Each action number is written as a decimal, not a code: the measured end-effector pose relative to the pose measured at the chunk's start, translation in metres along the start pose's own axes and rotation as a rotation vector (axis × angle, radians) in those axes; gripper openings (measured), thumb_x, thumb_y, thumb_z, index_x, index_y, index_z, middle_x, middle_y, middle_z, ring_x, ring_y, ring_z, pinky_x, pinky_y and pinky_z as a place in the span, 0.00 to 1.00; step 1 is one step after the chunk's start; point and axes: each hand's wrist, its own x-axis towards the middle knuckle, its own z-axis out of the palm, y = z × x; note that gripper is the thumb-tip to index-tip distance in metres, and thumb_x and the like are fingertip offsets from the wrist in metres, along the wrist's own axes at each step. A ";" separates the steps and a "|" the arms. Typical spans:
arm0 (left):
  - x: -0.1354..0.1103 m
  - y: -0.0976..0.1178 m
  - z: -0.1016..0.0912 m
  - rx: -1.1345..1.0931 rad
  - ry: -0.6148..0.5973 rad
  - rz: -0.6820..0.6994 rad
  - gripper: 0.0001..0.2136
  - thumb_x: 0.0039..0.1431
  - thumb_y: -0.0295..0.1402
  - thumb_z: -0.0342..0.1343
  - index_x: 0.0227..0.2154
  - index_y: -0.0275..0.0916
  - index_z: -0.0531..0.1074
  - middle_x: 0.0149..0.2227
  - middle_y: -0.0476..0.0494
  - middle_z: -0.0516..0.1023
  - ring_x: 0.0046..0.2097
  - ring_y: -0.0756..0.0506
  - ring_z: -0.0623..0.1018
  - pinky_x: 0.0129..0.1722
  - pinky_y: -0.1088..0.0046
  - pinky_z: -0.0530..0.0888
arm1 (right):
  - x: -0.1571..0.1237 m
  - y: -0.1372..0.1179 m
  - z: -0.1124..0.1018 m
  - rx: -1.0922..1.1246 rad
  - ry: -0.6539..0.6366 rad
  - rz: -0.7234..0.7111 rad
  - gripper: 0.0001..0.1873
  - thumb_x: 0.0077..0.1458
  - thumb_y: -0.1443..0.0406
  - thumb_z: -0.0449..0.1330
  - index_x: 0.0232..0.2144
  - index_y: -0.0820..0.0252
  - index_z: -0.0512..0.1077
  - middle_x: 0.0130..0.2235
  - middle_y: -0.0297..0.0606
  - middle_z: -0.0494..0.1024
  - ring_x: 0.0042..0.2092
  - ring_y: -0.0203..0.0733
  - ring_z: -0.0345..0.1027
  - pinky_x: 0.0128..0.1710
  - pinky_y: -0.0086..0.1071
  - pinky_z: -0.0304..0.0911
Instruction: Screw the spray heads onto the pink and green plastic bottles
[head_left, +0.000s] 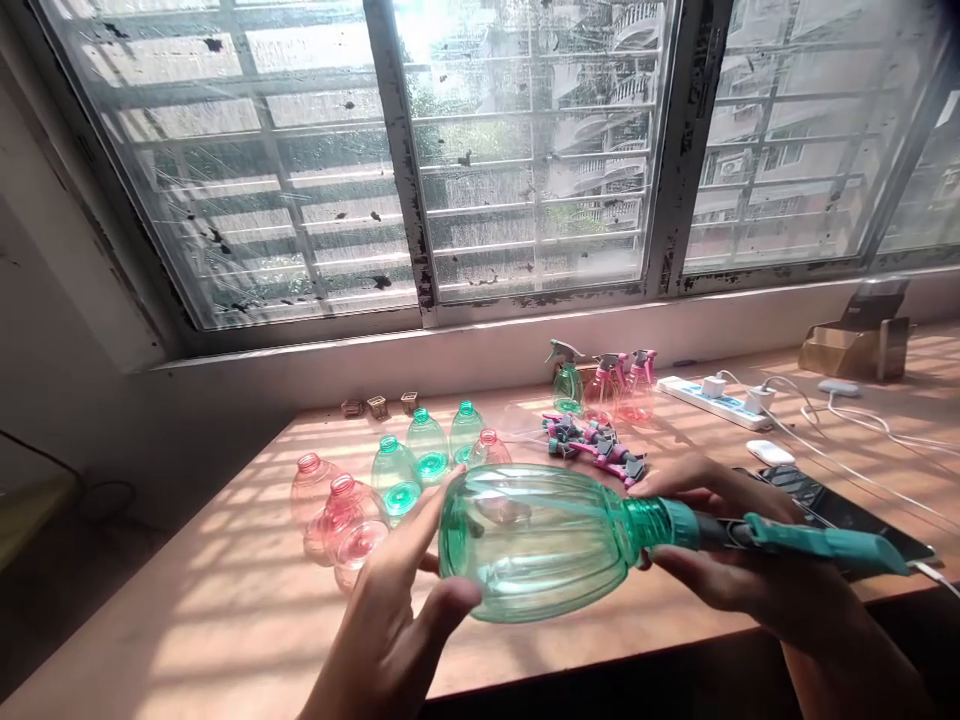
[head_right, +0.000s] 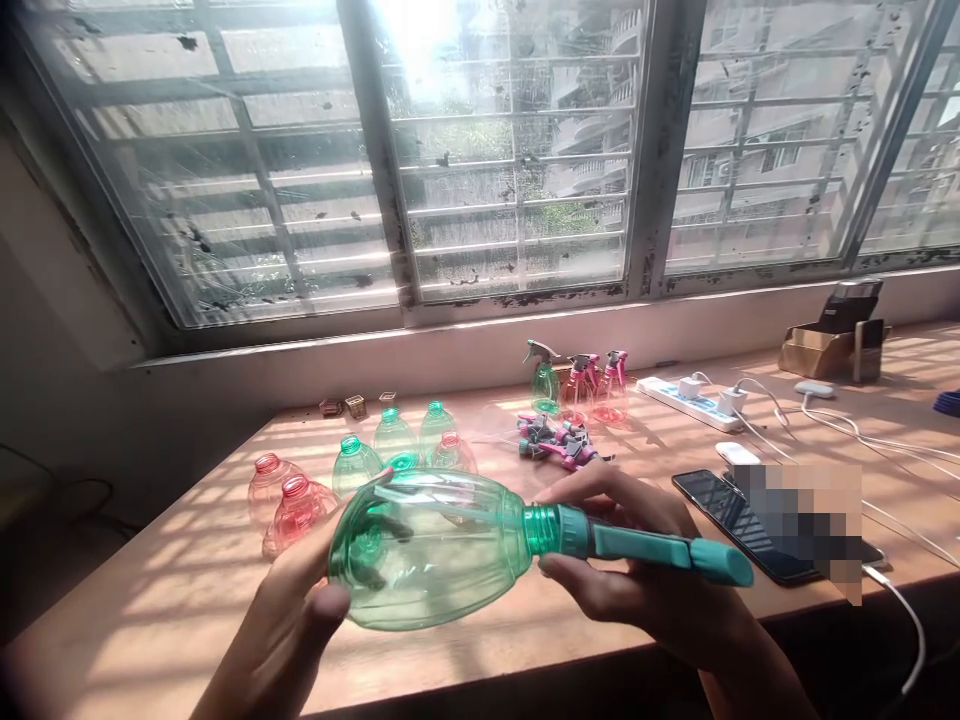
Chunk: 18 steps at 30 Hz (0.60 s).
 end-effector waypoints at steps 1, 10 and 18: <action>0.005 0.002 0.000 -0.039 -0.003 -0.012 0.32 0.66 0.61 0.51 0.67 0.50 0.68 0.64 0.41 0.76 0.59 0.29 0.80 0.46 0.58 0.85 | 0.000 -0.001 0.004 0.041 0.019 0.023 0.12 0.51 0.64 0.76 0.38 0.49 0.81 0.29 0.33 0.83 0.28 0.44 0.79 0.28 0.32 0.73; -0.002 0.003 -0.014 0.068 0.006 0.130 0.39 0.60 0.53 0.66 0.71 0.67 0.55 0.74 0.48 0.62 0.73 0.29 0.61 0.67 0.47 0.71 | 0.007 0.001 0.024 0.465 -0.052 0.225 0.14 0.59 0.50 0.70 0.42 0.48 0.79 0.26 0.29 0.79 0.28 0.43 0.73 0.32 0.36 0.66; -0.008 0.008 -0.006 0.047 0.016 0.296 0.41 0.65 0.26 0.61 0.72 0.64 0.49 0.75 0.45 0.60 0.74 0.32 0.61 0.65 0.46 0.73 | 0.003 -0.002 0.023 0.426 -0.063 0.189 0.16 0.56 0.53 0.73 0.40 0.54 0.76 0.23 0.32 0.81 0.25 0.41 0.71 0.25 0.32 0.60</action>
